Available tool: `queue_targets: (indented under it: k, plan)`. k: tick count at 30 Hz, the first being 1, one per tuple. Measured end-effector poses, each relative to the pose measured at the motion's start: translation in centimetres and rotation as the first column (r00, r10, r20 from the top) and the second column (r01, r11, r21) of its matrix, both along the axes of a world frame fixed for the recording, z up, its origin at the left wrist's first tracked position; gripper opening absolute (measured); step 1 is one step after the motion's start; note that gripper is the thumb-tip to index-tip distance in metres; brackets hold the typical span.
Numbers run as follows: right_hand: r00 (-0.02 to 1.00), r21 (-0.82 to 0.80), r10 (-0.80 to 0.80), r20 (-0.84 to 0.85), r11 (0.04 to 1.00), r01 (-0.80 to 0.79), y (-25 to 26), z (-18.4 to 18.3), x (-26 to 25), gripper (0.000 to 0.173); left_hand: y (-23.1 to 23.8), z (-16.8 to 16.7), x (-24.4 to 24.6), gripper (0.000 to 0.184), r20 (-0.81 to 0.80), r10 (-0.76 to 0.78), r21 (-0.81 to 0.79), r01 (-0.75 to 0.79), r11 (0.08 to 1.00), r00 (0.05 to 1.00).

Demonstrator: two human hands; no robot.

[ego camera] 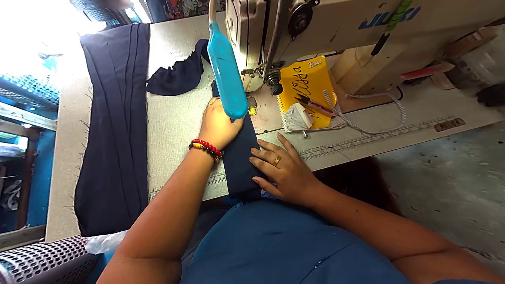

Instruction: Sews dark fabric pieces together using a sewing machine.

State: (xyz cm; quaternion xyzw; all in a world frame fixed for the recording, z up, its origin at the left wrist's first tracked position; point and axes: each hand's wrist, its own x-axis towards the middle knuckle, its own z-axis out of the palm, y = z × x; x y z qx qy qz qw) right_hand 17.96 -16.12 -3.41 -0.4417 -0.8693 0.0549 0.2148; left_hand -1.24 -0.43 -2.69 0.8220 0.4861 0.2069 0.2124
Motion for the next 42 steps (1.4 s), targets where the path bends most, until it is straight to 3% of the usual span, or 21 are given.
queue_targets:
  k: [22, 35, 37, 39, 42]
  plan:
    - [1.000, 0.005, -0.020, 0.015, 1.000, 0.020, 0.0, 0.1, 0.0, 0.044, -0.3, -0.1, 0.1, 0.044, -0.012, 0.023, 0.013, -0.023, 1.000, 1.000]
    - [0.990, -0.047, -0.112, 0.091, 0.992, 0.117, 0.5, 0.4, -0.8, 0.049, 0.3, 0.0, 0.2, 0.041, -0.010, 0.035, -0.023, -0.035, 0.999, 0.999]
    - [0.995, -0.045, -0.082, 0.053, 0.995, 0.084, 0.2, 0.5, -0.6, 0.049, 0.4, 0.0, -0.1, 0.042, -0.007, 0.012, -0.018, -0.012, 1.000, 1.000]
    - [0.996, 0.003, 0.010, -0.093, 1.000, -0.010, -1.1, 0.4, 0.2, 0.040, -0.4, 0.9, -0.9, 0.042, 0.016, -0.009, 0.024, 0.009, 1.000, 1.000]
    - [0.933, 0.062, 0.146, -0.330, 0.989, -0.132, -4.8, -0.2, 2.4, 0.025, -4.4, 3.3, -3.1, 0.037, 0.122, -0.020, 0.205, -0.006, 0.979, 0.992]
